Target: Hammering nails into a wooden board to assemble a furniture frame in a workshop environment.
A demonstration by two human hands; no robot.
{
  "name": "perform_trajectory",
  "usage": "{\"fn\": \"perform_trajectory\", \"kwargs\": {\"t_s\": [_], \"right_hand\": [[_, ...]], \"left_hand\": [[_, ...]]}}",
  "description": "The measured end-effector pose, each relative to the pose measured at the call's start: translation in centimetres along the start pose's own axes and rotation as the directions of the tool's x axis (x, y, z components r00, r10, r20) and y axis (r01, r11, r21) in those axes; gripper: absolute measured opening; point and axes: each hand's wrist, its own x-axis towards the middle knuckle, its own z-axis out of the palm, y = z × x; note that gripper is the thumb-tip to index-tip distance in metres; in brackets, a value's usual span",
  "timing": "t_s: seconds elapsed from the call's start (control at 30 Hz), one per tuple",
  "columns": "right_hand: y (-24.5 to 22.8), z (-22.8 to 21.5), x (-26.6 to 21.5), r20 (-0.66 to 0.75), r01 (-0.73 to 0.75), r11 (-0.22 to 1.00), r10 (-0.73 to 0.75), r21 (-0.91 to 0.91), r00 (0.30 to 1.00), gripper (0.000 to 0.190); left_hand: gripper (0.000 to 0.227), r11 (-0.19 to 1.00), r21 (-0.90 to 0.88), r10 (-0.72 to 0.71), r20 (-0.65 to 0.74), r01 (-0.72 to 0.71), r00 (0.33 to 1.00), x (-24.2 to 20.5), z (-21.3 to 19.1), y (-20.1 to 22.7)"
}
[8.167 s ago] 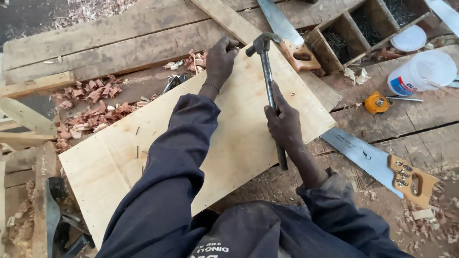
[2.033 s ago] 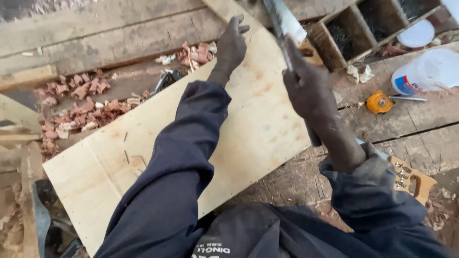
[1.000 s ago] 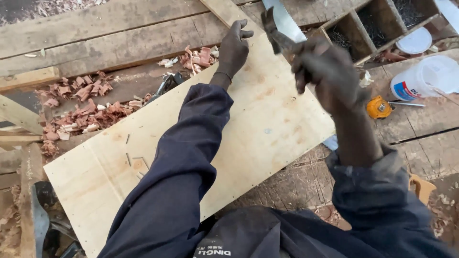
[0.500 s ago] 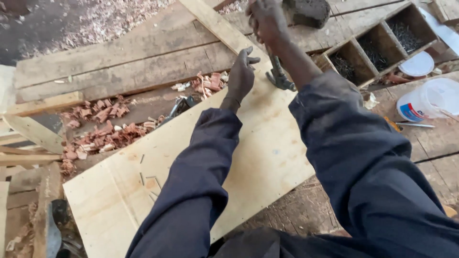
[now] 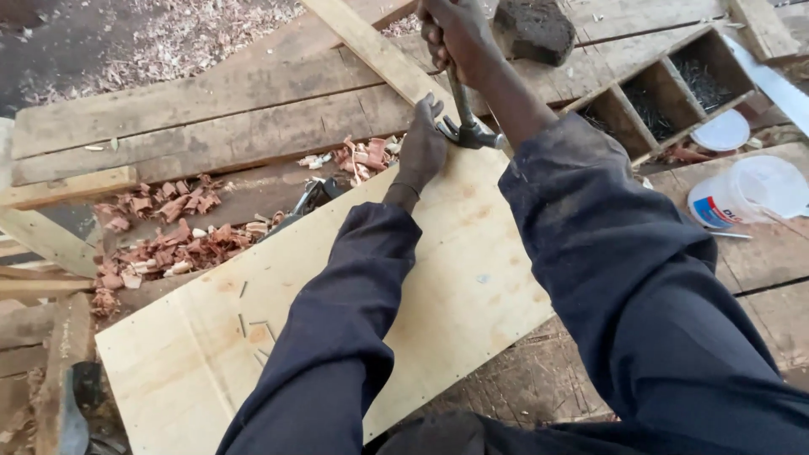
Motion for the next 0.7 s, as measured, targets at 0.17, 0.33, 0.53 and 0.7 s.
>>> {"fn": "perform_trajectory", "kwargs": {"t_s": [0.17,0.33,0.53,0.7], "right_hand": [[0.1,-1.0,-2.8,-0.074,0.193,0.979,-0.188,0.067,0.979,0.030],[1.0,-4.7,-7.7,-0.373,0.364,0.897,-0.257,0.251,0.892,0.022],[1.3,-4.4,-10.2,-0.399,0.459,0.817,-0.314,0.349,0.862,0.035],[2.8,-6.3,-12.4,-0.562,0.541,0.767,-0.293,0.346,0.774,0.029]], "left_hand": [[0.070,0.996,0.063,-0.061,0.015,0.060,0.998,0.1,-0.7,1.1],[0.057,0.986,0.159,-0.052,0.061,0.042,0.997,0.2,-0.9,1.2],[0.047,0.981,0.190,0.030,0.049,-0.039,0.998,-0.5,-0.4,3.0],[0.020,0.946,0.322,0.000,0.110,-0.035,0.994,-0.2,-0.3,1.3]]}}
